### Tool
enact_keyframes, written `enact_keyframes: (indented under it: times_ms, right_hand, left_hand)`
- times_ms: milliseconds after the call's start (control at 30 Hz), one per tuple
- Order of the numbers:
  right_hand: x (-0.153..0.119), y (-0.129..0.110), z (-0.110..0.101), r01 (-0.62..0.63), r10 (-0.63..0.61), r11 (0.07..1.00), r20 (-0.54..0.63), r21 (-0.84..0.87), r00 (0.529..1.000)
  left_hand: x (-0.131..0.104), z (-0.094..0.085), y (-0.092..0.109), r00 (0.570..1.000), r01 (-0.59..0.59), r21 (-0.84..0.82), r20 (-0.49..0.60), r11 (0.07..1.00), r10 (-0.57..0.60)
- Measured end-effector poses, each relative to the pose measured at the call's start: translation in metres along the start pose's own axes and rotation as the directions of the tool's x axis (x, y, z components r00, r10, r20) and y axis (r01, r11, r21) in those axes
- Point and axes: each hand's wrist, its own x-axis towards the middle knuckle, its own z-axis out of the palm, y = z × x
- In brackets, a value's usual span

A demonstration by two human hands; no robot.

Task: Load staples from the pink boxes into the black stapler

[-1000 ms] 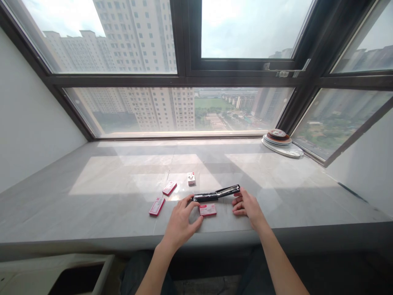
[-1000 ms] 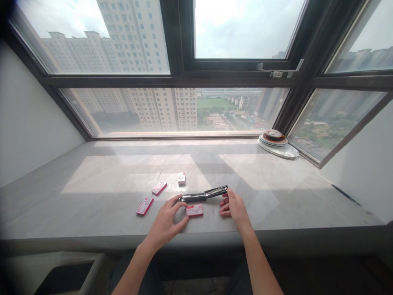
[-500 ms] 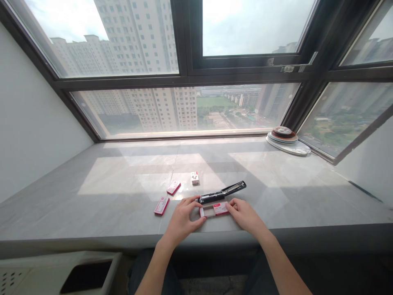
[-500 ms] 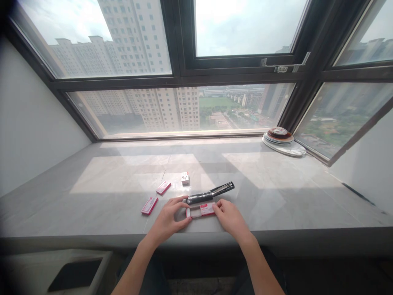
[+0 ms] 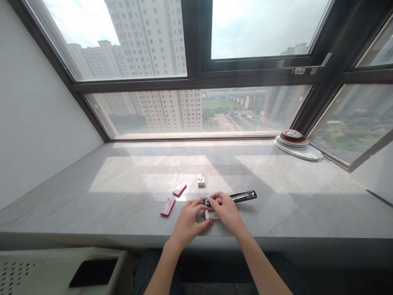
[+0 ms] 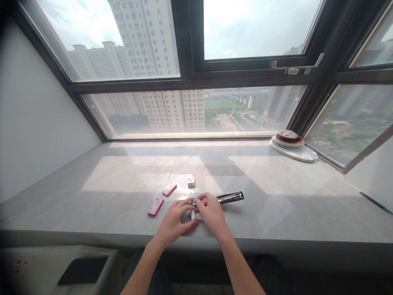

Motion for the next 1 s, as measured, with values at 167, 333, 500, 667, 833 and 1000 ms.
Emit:
enact_keyframes:
  times_ms: [167, 333, 500, 667, 833, 1000]
  right_hand:
    - [-0.007, -0.023, -0.009, 0.148, -0.148, 0.983, 0.012, -0.107, 0.989]
    - [-0.022, -0.036, -0.027, 0.290, -0.199, 0.889, 0.270, -0.355, 0.942]
    - [-0.034, -0.024, -0.047, 0.269, -0.167, 0.886, 0.282, -0.378, 0.945]
    - [-0.046, 0.011, -0.082, 0.011, -0.006, 0.900, 0.012, -0.436, 1.000]
    - [-0.047, 0.023, -0.076, 0.048, -0.027, 0.921, 0.061, -0.387, 0.998]
    - [-0.044, 0.035, -0.084, -0.059, 0.072, 0.950, 0.030, -0.306, 0.997]
  left_hand:
    - [0.000, -0.001, 0.000, 1.000, 0.014, -0.006, 0.002, 1.000, -0.013]
    - [0.002, -0.001, -0.001, 1.000, 0.007, -0.014, 0.010, 1.000, -0.007]
    - [-0.003, -0.007, -0.002, 1.000, 0.006, -0.053, -0.002, 0.999, -0.006]
    - [-0.012, -0.007, 0.002, 0.980, 0.145, -0.038, -0.131, 0.989, -0.149]
    - [-0.008, 0.023, 0.020, 0.963, 0.219, 0.108, -0.182, 0.970, -0.197]
    - [-0.002, 0.045, 0.038, 0.963, 0.187, 0.155, -0.222, 0.970, -0.151]
